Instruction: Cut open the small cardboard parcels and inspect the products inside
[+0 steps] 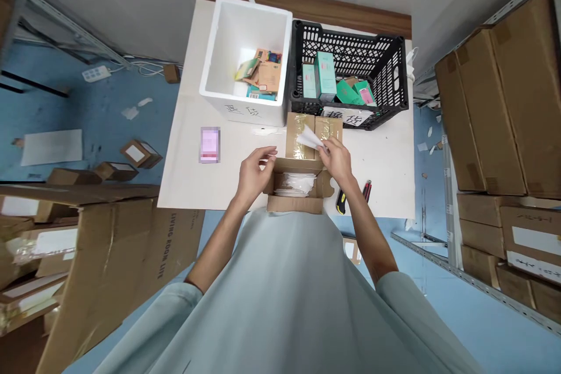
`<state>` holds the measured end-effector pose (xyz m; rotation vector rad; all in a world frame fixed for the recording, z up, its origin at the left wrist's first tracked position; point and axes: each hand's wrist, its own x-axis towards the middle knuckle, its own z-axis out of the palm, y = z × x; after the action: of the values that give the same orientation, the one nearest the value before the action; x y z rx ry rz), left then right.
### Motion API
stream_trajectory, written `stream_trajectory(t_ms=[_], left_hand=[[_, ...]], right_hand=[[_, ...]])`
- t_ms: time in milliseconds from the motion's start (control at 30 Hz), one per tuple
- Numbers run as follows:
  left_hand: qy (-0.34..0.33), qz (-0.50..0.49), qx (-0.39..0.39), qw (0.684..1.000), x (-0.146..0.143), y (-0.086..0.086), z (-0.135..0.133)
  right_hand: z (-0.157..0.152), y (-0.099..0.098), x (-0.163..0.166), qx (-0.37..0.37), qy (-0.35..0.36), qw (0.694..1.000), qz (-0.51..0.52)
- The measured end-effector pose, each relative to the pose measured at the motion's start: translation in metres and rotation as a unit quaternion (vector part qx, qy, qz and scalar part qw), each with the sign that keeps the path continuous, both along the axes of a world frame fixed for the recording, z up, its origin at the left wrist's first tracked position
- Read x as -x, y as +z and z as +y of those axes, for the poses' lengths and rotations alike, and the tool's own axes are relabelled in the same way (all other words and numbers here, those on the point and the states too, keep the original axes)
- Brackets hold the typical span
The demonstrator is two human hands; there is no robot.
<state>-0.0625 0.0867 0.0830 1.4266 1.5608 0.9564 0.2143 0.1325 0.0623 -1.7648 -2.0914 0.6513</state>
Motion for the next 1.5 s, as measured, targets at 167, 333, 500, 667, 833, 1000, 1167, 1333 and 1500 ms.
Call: stream_trajectory(t_ms=[167,333,500,667,833,1000,1167,1333,1500], left_hand=[[0.028,0.03,-0.002,0.999,0.006,0.001,-0.043],[0.026,0.08,-0.015,0.996,0.007,-0.004,-0.062],[0.054,0.102,0.029,0.993,0.008,-0.015,-0.078],[0.067,-0.004,0.196,0.978,0.013,-0.051,-0.093],[0.041,-0.072,0.259,0.962,0.019,-0.072,-0.101],[-0.031,-0.081,0.264,0.961,0.033,-0.069,-0.1],[-0.093,-0.074,0.199,0.973,0.055,-0.051,-0.088],[-0.199,-0.08,0.17,0.962,0.063,-0.023,-0.076],[-0.328,-0.087,0.17,0.925,0.043,-0.008,-0.078]], right_hand=[[-0.078,0.017,0.01,-0.058,0.021,0.994,0.092],[-0.117,-0.005,0.032,0.027,0.075,0.997,0.017],[-0.133,-0.016,0.004,-0.01,-0.109,0.992,0.069],[-0.151,-0.043,-0.032,0.091,-0.252,0.933,0.241],[-0.173,-0.073,-0.018,0.237,-0.244,0.859,0.383],[-0.194,-0.067,0.013,0.204,-0.231,0.837,0.453],[-0.228,-0.035,0.037,0.134,-0.274,0.832,0.463],[-0.278,-0.002,0.068,0.067,-0.369,0.805,0.46],[-0.345,0.018,0.106,-0.012,-0.48,0.766,0.426]])
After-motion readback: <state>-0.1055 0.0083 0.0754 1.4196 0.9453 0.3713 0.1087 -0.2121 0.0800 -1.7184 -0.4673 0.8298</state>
